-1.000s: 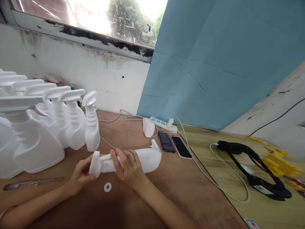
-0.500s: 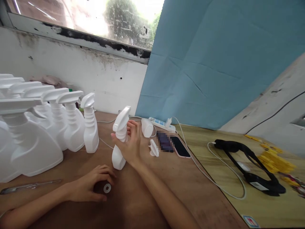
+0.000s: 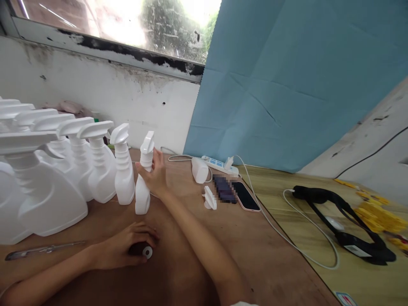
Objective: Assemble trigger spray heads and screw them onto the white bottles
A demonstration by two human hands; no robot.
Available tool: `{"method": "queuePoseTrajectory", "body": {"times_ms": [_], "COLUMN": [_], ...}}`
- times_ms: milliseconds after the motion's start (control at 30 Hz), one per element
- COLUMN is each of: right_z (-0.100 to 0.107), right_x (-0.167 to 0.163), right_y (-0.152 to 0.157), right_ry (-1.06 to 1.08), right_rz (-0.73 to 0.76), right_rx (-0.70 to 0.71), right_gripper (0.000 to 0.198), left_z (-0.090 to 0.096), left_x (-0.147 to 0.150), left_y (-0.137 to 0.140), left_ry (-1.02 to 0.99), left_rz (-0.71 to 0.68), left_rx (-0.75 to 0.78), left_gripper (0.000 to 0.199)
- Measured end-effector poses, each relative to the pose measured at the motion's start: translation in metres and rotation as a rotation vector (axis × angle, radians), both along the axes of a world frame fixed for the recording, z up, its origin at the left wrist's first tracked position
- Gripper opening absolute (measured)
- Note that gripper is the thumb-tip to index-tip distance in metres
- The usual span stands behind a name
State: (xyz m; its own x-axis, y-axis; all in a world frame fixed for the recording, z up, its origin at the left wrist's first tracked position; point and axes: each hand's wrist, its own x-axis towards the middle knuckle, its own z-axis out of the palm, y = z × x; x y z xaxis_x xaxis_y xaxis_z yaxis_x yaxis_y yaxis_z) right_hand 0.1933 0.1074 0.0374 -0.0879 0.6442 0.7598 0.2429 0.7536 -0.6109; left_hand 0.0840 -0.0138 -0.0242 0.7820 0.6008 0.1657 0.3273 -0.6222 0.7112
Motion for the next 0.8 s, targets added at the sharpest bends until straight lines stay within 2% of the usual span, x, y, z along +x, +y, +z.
{"method": "queuePoseTrajectory", "body": {"times_ms": [200,300,367,433,500,533,600,700,733,800], "right_z": [-0.003,-0.006,-0.009,-0.011,-0.01,-0.009,-0.007,-0.005,-0.006,-0.01], "right_x": [-0.014,-0.015,-0.009,0.005,0.029,0.043,0.073,0.111,0.12,0.133], "right_y": [0.02,0.014,0.004,-0.007,-0.016,-0.02,-0.027,-0.036,-0.039,-0.045], "right_ry": [-0.028,-0.058,-0.047,-0.011,-0.073,-0.186,-0.572,-1.111,-1.212,-1.28], "right_rz": [0.143,0.191,0.165,0.036,-0.18,-0.298,-0.485,-0.755,-0.82,-0.867], "right_rx": [-0.122,-0.15,-0.131,-0.082,-0.022,0.008,0.002,-0.176,-0.251,-0.337], "right_gripper": [0.047,0.056,0.06,0.055,0.045,0.04,0.031,0.027,0.027,0.029], "left_z": [-0.003,-0.007,-0.007,-0.006,-0.004,-0.004,-0.003,-0.003,-0.004,-0.004], "left_x": [-0.005,-0.005,-0.004,-0.003,-0.002,-0.002,-0.001,-0.001,0.0,0.0], "left_y": [0.0,0.0,0.001,0.0,0.0,0.0,0.0,0.001,0.001,0.001], "left_ry": [-0.036,-0.051,-0.05,-0.037,-0.03,-0.032,-0.044,-0.056,-0.06,-0.078], "left_rz": [0.024,0.031,0.035,0.044,0.053,0.055,0.054,0.053,0.055,0.07], "left_rx": [-0.057,-0.075,-0.079,-0.076,-0.063,-0.056,-0.038,-0.015,-0.011,-0.018], "left_gripper": [0.018,0.015,0.015,0.017,0.015,0.013,0.008,0.011,0.012,0.014]}}
